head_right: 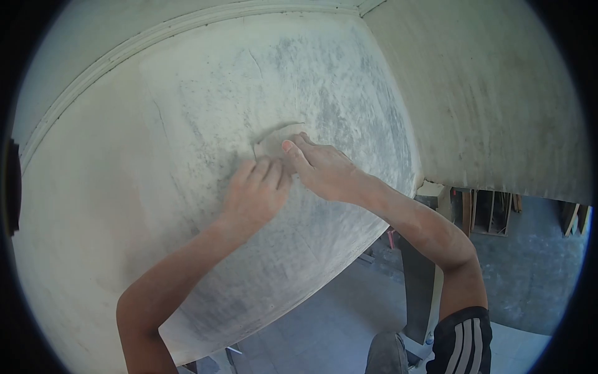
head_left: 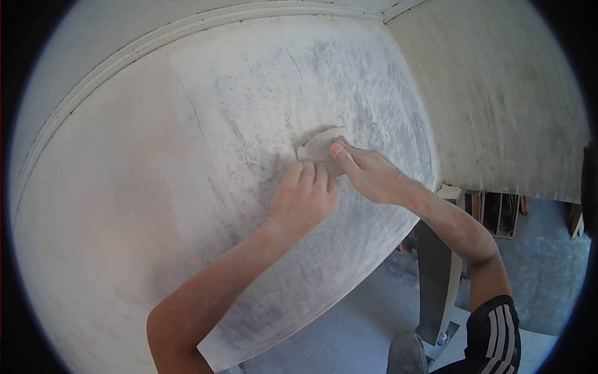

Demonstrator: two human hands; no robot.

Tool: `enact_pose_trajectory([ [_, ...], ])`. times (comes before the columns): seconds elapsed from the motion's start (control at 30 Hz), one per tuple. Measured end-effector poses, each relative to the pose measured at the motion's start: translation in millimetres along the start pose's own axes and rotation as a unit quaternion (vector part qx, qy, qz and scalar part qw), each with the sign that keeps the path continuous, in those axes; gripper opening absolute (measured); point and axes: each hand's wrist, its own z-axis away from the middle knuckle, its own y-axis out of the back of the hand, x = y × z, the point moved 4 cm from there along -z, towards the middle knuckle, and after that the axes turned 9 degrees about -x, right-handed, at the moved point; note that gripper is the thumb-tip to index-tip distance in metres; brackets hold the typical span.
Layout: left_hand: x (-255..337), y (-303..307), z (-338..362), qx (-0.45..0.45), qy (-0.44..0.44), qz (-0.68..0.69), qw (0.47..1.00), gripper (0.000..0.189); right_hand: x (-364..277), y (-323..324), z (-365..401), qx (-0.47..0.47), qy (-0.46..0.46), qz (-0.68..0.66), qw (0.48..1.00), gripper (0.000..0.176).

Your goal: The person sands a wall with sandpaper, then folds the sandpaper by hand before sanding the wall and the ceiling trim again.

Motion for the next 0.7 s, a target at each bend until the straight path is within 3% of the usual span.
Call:
enact_pose_trajectory([
  [0.1, 22.6, -4.8, -11.3, -0.098, -0.005, 0.022, 0.995, 0.014, -2.9, -6.3, -12.0, 0.019, 0.023, 0.074, 0.997, 0.072],
  [0.2, 23.8, -8.9, -18.8, 0.099, -0.037, 0.040, 0.994, 0.012, -8.2, -14.0, -18.3, 0.004, 0.014, 0.056, 0.998, 0.078],
  [0.3, 30.8, -17.2, -8.2, -0.044, -0.056, 0.126, 0.990, 0.015, -14.4, -20.8, -14.4, 0.021, -0.011, 0.084, 0.996, 0.088],
  [0.5, -0.6, 27.6, 32.6, -0.008, -0.161, 0.244, 0.956, 0.016, -14.6, -38.2, -29.8, 0.140, 0.013, 0.097, 0.985, 0.094],
  [0.57, -32.1, 43.6, 43.6, 0.040, -0.164, 0.185, 0.968, 0.015, -6.8, -41.4, -50.9, 0.200, 0.035, 0.116, 0.972, 0.094],
  [0.7, -125.4, 88.3, 56.9, 0.143, -0.019, 0.091, 0.985, 0.005, -7.6, -18.5, -86.1, 0.308, 0.057, 0.066, 0.947, 0.090],
])
